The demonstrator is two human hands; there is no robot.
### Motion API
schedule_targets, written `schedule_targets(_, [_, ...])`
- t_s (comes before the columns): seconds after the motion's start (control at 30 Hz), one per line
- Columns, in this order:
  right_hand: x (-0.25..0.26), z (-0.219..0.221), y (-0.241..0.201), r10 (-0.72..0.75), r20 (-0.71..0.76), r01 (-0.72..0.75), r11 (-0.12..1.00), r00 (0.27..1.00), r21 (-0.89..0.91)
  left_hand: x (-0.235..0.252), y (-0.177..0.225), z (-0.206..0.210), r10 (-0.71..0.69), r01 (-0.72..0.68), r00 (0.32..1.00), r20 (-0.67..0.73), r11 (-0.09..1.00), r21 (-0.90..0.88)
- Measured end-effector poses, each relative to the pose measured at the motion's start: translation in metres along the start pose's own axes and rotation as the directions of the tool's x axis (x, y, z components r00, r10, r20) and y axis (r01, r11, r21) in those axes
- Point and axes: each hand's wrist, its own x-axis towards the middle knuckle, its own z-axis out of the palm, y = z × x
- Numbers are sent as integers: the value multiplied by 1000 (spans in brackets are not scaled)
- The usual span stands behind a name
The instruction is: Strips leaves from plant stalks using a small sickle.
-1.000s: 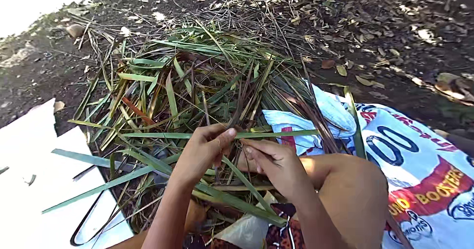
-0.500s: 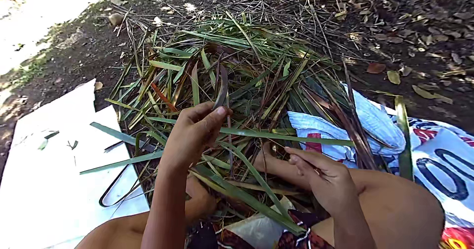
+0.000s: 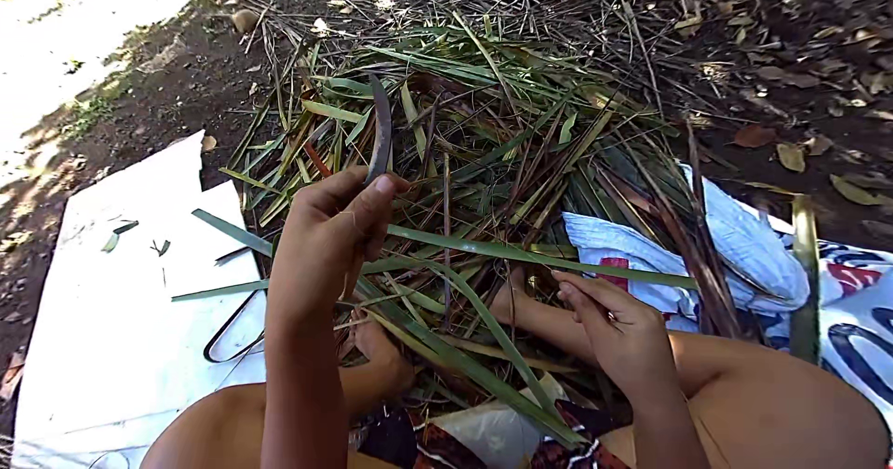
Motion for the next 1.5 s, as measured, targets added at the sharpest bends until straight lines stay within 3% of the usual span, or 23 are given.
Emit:
schedule_targets(0.3, [0, 1, 0, 11, -4, -12, 1000, 1000, -17, -2, 6, -12, 63, -60, 996, -69, 998, 34])
schedule_targets(0.37, [0, 1, -1, 14, -4, -14, 999, 1000, -33, -2, 7, -10, 81, -70, 985, -154, 995, 75])
schedule_targets(0.47, [-1, 1, -1, 17, -22, -18, 999, 1000, -39, -4, 4, -3, 302, -179, 893, -334, 918, 353])
schedule_targets(0.53, [0, 1, -3, 22, -44, -23, 999, 999, -32, -9, 7, 2, 431, -222, 851, -300, 813, 539])
schedule_targets(0.6, [0, 1, -6, 32, -69, -34, 999, 997, -23, -17, 9, 16, 343, -205, 924, -168, 816, 540])
schedule_targets(0.67, [0, 1, -9, 38, -89, -39, 999, 995, -2, -17, 0, 32, 100, -97, 995, 22, 849, 519])
schedule_targets(0.73, [-2, 1, -13, 42, -95, -39, 999, 995, 29, -7, -18, 45, -203, 71, 959, 198, 849, 524])
schedule_targets(0.8, [-3, 1, -16, 39, -108, -33, 998, 993, 55, 5, -37, 56, -357, 179, 878, 319, 863, 473])
schedule_targets(0.9, [-3, -1, -18, 23, -114, -15, 998, 993, 67, 10, -47, 67, -353, 271, 843, 405, 931, 246])
schedule_targets(1.03, [-3, -2, -19, 15, -107, -6, 997, 994, 78, 10, -48, 66, -277, 291, 887, 370, 956, 17])
schedule_targets(1.27, [-5, -1, -23, -6, -78, 13, 996, 997, 88, 11, -45, 61, -263, 307, 898, 353, 949, -73])
schedule_targets(1.5, [-4, -2, -19, -16, -24, 19, 995, 1000, 97, 14, -45, 54, -290, 423, 844, 450, 877, -229])
